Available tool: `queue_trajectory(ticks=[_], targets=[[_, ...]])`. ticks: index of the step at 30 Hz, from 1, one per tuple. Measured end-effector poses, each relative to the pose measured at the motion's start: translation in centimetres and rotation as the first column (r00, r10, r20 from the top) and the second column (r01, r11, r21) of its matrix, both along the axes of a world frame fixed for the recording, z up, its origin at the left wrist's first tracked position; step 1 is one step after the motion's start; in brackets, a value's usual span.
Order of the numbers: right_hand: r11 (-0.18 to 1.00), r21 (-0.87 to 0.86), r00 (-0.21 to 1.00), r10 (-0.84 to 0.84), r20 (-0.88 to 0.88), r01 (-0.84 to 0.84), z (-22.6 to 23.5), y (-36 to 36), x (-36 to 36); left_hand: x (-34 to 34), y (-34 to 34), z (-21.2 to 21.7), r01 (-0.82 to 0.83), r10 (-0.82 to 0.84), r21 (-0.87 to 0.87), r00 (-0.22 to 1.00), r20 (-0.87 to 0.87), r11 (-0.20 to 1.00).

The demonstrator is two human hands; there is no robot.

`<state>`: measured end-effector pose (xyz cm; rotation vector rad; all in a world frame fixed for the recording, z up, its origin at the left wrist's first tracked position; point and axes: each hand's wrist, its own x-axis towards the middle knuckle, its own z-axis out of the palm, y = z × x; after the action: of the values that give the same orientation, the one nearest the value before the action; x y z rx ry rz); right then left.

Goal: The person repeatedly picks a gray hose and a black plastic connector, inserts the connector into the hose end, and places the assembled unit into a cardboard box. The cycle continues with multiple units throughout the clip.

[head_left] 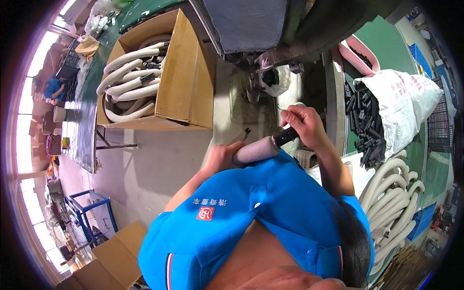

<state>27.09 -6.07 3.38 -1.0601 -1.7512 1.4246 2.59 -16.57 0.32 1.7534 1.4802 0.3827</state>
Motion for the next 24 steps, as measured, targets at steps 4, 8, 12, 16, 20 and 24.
queue_trajectory(ticks=[4, 8, 12, 16, 20, 24], targets=[[0.962, 0.001, 0.951, -0.27, -0.15, 0.273, -2.6, 1.7, -1.9, -0.3, 0.7, 0.0, -0.07, 0.071, 0.045, 0.997, -0.031, 0.997], [0.912, 0.076, 0.914, -0.399, -0.068, 0.404, -7.8, 7.5, -3.9, -1.1, 4.1, -0.2, -0.148, 0.153, 0.05, 0.981, -0.116, 0.988], [0.864, 0.371, 0.919, -0.389, 0.065, 0.339, -5.9, 12.0, -7.0, -2.0, 6.4, -0.2, -0.235, 0.249, 0.157, 0.966, -0.073, 0.959], [0.865, 0.493, 0.847, -0.328, 0.418, 0.092, -5.0, 15.7, -8.7, -2.1, 7.9, 1.1, -0.293, 0.3, 0.136, 0.954, -0.032, 0.946], [0.935, 0.353, 0.758, -0.198, 0.621, -0.045, -5.4, 16.6, -9.1, -2.5, 8.6, 1.8, -0.277, 0.277, 0.015, 0.96, -0.031, 0.961], [0.954, 0.301, 0.734, -0.197, 0.651, -0.011, -6.7, 15.8, -8.8, -2.9, 8.7, 0.4, -0.267, 0.265, -0.025, 0.963, -0.055, 0.963]])
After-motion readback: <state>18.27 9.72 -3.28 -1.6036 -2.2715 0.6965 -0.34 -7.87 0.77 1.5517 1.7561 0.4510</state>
